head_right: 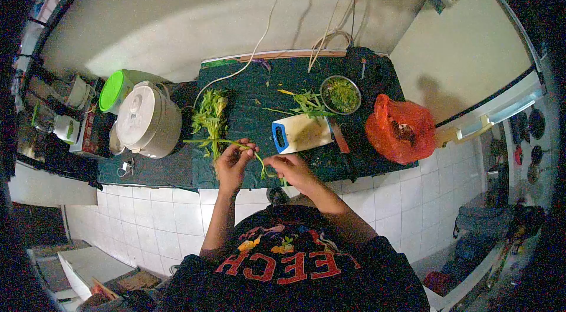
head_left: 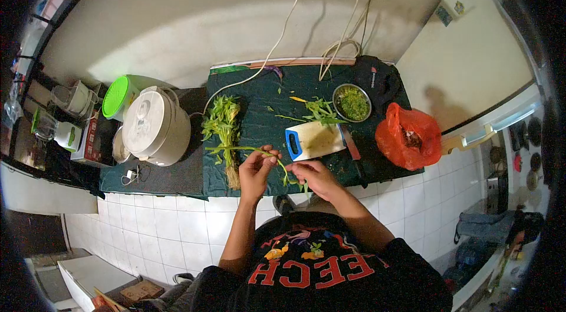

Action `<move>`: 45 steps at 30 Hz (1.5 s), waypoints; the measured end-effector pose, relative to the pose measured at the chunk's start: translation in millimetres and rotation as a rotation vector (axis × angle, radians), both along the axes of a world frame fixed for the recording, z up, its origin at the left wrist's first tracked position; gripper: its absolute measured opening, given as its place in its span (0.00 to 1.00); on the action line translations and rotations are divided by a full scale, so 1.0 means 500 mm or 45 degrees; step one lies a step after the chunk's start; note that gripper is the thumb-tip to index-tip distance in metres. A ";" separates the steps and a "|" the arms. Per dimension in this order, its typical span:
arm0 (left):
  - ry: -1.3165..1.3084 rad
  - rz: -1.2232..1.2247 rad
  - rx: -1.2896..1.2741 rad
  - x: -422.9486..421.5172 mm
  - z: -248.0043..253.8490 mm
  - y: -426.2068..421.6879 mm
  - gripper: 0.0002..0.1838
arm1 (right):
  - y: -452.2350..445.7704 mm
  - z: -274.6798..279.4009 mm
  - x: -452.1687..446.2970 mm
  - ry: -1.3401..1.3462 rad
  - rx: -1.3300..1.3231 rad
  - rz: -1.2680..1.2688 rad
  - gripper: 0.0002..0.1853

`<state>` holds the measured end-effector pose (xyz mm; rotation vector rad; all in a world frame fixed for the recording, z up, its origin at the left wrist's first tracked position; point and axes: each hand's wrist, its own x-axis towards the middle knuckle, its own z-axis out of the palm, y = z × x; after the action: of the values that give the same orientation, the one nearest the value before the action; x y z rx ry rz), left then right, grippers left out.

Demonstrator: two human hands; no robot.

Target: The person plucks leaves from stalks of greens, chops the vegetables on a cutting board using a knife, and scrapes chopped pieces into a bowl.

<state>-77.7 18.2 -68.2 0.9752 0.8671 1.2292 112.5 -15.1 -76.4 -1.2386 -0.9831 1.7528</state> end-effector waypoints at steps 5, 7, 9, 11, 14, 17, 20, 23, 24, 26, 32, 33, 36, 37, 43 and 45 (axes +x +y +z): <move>-0.018 0.032 0.026 0.002 -0.010 0.000 0.10 | -0.016 0.029 -0.017 -0.167 0.083 0.086 0.15; -0.060 0.041 0.055 0.005 -0.016 0.002 0.09 | -0.018 0.020 -0.020 -0.153 0.095 0.092 0.15; -0.039 0.039 0.051 0.003 -0.017 0.000 0.09 | -0.020 0.006 -0.024 -0.125 -0.083 -0.004 0.13; -0.020 0.040 0.045 0.002 -0.017 -0.002 0.09 | -0.020 -0.007 -0.028 -0.038 -0.112 -0.064 0.14; 0.025 0.029 -0.002 0.006 -0.017 -0.002 0.08 | -0.019 -0.052 -0.020 0.158 -0.133 -0.089 0.14; 0.047 0.035 -0.048 0.010 -0.008 -0.004 0.08 | -0.023 -0.034 -0.025 0.236 -0.141 -0.047 0.11; 0.032 0.055 -0.083 0.012 -0.009 -0.002 0.08 | -0.024 -0.001 -0.037 0.182 -0.153 -0.076 0.09; 0.042 0.088 -0.029 0.015 -0.025 -0.002 0.09 | -0.016 -0.004 -0.035 0.189 -0.159 -0.122 0.08; 0.005 0.118 -0.017 0.017 -0.029 -0.001 0.10 | -0.013 -0.010 -0.033 0.216 -0.171 -0.127 0.08; -0.029 0.146 -0.009 0.021 -0.035 -0.005 0.10 | -0.010 -0.034 -0.031 0.112 -0.121 -0.112 0.08; -0.018 0.452 -0.064 -0.010 -0.030 0.030 0.13 | -0.009 -0.156 -0.001 -0.408 -0.058 -0.046 0.11; 0.130 0.457 -0.084 -0.026 -0.029 0.038 0.13 | -0.001 -0.185 0.011 -0.570 -0.038 -0.162 0.13; 0.218 0.291 -0.131 -0.068 -0.039 0.046 0.13 | 0.087 -0.152 0.068 -1.116 0.479 -0.614 0.15; 0.333 0.240 -0.161 -0.072 -0.036 0.042 0.13 | 0.123 -0.093 0.090 -1.087 0.634 -0.666 0.14; 0.540 0.119 -0.163 -0.027 -0.041 0.014 0.14 | 0.256 0.113 0.148 -0.934 1.316 -0.799 0.10; 0.555 -0.021 -0.181 -0.006 -0.029 0.002 0.15 | 0.314 0.072 0.169 -1.061 1.288 -0.667 0.09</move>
<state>-80.6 19.1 -82.9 1.1510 1.2656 0.9376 196.7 141.7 -40.3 -1.3063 -1.5284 0.1579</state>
